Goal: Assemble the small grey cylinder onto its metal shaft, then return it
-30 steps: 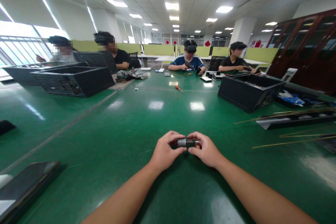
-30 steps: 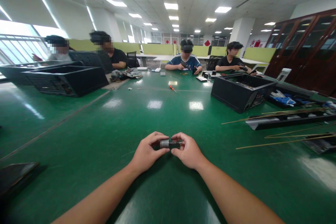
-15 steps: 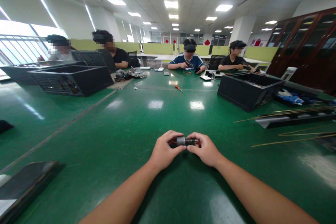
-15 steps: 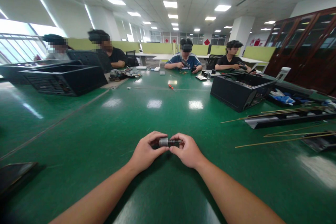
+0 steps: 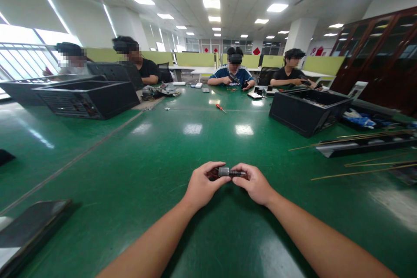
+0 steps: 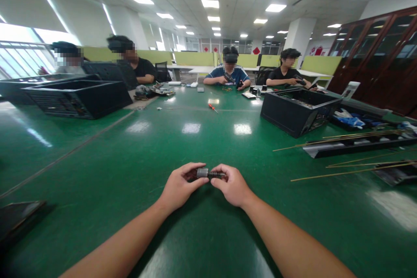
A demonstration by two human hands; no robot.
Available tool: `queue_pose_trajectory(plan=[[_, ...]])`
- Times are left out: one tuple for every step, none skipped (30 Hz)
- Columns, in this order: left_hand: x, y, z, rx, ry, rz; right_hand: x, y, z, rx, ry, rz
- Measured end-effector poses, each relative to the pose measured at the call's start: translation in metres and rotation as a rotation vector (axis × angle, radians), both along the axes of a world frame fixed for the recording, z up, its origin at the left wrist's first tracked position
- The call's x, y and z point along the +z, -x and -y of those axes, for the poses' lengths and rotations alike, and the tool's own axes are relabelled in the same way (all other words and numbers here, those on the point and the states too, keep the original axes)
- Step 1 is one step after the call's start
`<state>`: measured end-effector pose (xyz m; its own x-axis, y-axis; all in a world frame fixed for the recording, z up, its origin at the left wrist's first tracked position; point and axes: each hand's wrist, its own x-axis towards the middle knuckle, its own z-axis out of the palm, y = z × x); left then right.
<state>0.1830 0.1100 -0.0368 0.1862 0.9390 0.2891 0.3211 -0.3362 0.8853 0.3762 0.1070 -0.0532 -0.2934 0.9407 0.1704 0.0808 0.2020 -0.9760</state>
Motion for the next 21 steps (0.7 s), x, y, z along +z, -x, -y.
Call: queue_pose_trajectory(plan=[[-0.0002,0.0001,-0.0001,0.004,-0.009,-0.007,-0.0001,0.0001,0.0,-0.003,0.0,0.008],[-0.0004,0.0002,-0.0003,0.006,-0.016,-0.013,0.0002,0.0004,0.0002,-0.009,-0.001,0.013],[-0.0006,0.0002,-0.0004,0.006,-0.023,-0.018,0.0007,0.0008,0.0004,-0.013,-0.005,0.015],[-0.0008,0.0002,-0.0006,0.004,-0.027,-0.02,0.0014,0.0012,0.0006,-0.018,-0.011,0.014],[-0.001,0.0001,-0.0007,0.0,-0.031,-0.02,0.0022,0.0016,0.0009,-0.021,-0.014,0.012],[-0.0011,0.0,-0.0008,-0.005,-0.035,-0.017,0.0029,0.002,0.0012,-0.024,-0.015,0.011],[-0.0012,-0.0002,-0.0008,-0.006,-0.041,-0.014,0.0036,0.0022,0.0014,-0.026,-0.015,0.01],[-0.0013,-0.0004,-0.0008,-0.004,-0.046,-0.013,0.0041,0.0023,0.0015,-0.028,-0.013,0.01],[-0.0014,-0.0005,-0.0007,0.001,-0.049,-0.014,0.0044,0.0023,0.0016,-0.029,-0.009,0.01],[-0.0016,-0.0007,-0.0006,0.008,-0.05,-0.016,0.0044,0.0023,0.0015,-0.03,-0.006,0.009],[-0.0018,-0.0007,-0.0004,0.014,-0.049,-0.018,0.0043,0.0021,0.0014,-0.029,-0.004,0.008],[-0.0022,-0.0008,-0.0003,0.02,-0.047,-0.021,0.004,0.0019,0.0013,-0.029,-0.001,0.007],[-0.0025,-0.0008,-0.0003,0.024,-0.045,-0.023,0.0036,0.0017,0.0011,-0.029,0.0,0.008],[-0.0029,-0.0008,-0.0002,0.027,-0.043,-0.027,0.0032,0.0015,0.0008,-0.031,-0.001,0.011],[-0.0033,-0.0007,-0.0001,0.03,-0.043,-0.031,0.0027,0.0013,0.0006,-0.032,-0.002,0.015],[-0.0035,-0.0007,-0.0001,0.031,-0.045,-0.037,0.0023,0.0011,0.0004,-0.032,-0.003,0.02],[-0.0037,-0.0006,0.0,0.031,-0.048,-0.041,0.0018,0.0009,0.0002,-0.031,-0.004,0.024],[-0.0037,-0.0006,0.0002,0.029,-0.051,-0.045,0.0013,0.0008,-0.0001,-0.031,-0.006,0.026],[-0.0036,-0.0006,0.0003,0.029,-0.054,-0.049,0.0008,0.0006,-0.0005,-0.029,-0.007,0.027],[-0.0035,-0.0005,0.0004,0.029,-0.056,-0.052,0.0002,0.0005,-0.0009,-0.028,-0.008,0.029],[-0.0035,-0.0005,0.0004,0.029,-0.059,-0.052,-0.0003,0.0005,-0.0013,-0.027,-0.01,0.032]])
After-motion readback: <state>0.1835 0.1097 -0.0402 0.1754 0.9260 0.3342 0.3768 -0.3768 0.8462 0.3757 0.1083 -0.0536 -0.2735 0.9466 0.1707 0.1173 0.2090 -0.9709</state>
